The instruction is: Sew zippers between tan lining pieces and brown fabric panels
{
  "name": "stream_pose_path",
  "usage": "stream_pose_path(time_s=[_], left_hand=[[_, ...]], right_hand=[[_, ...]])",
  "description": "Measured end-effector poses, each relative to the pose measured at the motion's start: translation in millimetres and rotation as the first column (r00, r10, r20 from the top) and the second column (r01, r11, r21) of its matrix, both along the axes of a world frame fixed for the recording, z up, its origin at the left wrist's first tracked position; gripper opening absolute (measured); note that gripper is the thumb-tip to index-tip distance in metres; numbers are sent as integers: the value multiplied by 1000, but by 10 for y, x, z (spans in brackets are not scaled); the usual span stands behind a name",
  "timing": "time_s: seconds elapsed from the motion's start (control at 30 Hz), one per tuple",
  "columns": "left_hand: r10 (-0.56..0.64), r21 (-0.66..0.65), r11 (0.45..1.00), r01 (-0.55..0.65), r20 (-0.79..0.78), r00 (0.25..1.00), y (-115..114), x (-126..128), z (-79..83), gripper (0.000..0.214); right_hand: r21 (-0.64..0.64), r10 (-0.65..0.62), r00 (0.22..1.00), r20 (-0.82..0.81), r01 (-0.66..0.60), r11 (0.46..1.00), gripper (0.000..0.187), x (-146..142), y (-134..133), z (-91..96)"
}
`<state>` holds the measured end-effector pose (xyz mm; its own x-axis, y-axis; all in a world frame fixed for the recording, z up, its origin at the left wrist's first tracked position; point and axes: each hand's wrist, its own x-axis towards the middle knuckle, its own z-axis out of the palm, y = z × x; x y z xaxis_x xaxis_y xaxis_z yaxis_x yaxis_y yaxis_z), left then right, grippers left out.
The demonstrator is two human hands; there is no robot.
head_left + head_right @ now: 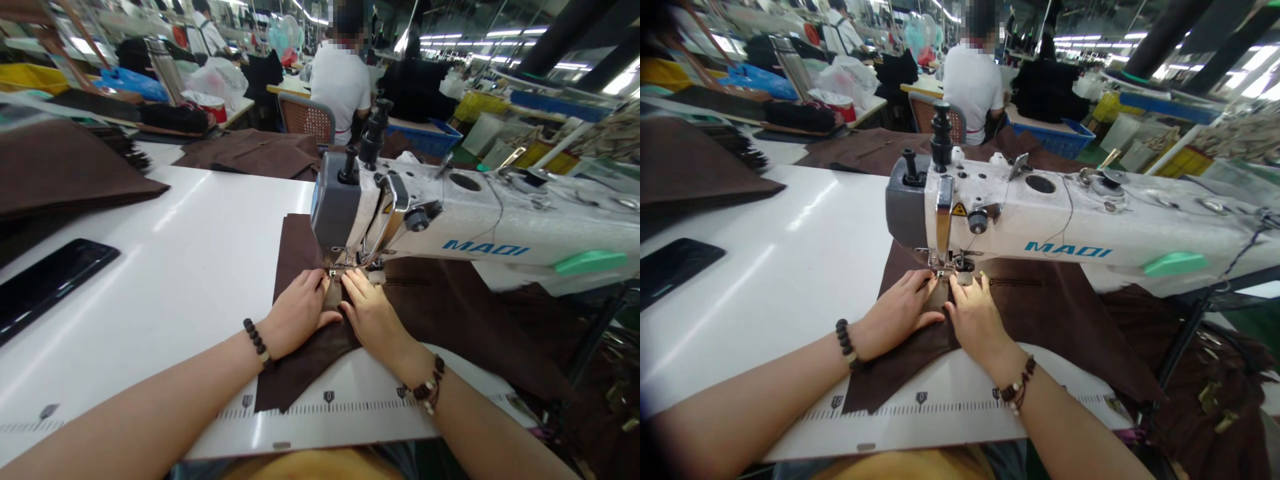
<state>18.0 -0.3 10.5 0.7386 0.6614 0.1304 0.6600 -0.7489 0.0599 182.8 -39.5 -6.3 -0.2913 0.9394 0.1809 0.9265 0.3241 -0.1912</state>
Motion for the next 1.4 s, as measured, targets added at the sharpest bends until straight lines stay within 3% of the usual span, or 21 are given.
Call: stream_pose_path(time_s=[0.57, 1.13, 1.4], left_hand=[[-2, -8, 1000, 2, 94, 996, 53, -10, -66, 57], [-6, -15, 1000, 8, 91, 996, 90, -10, -37, 50], [-13, 5, 1000, 12, 39, 999, 126, -14, -39, 57]], right_hand=[[9, 16, 999, -28, -16, 1000, 41, -13, 13, 28], [-22, 20, 999, -39, -21, 1000, 41, -25, 40, 55], [-23, 26, 999, -43, -27, 999, 41, -3, 94, 47]])
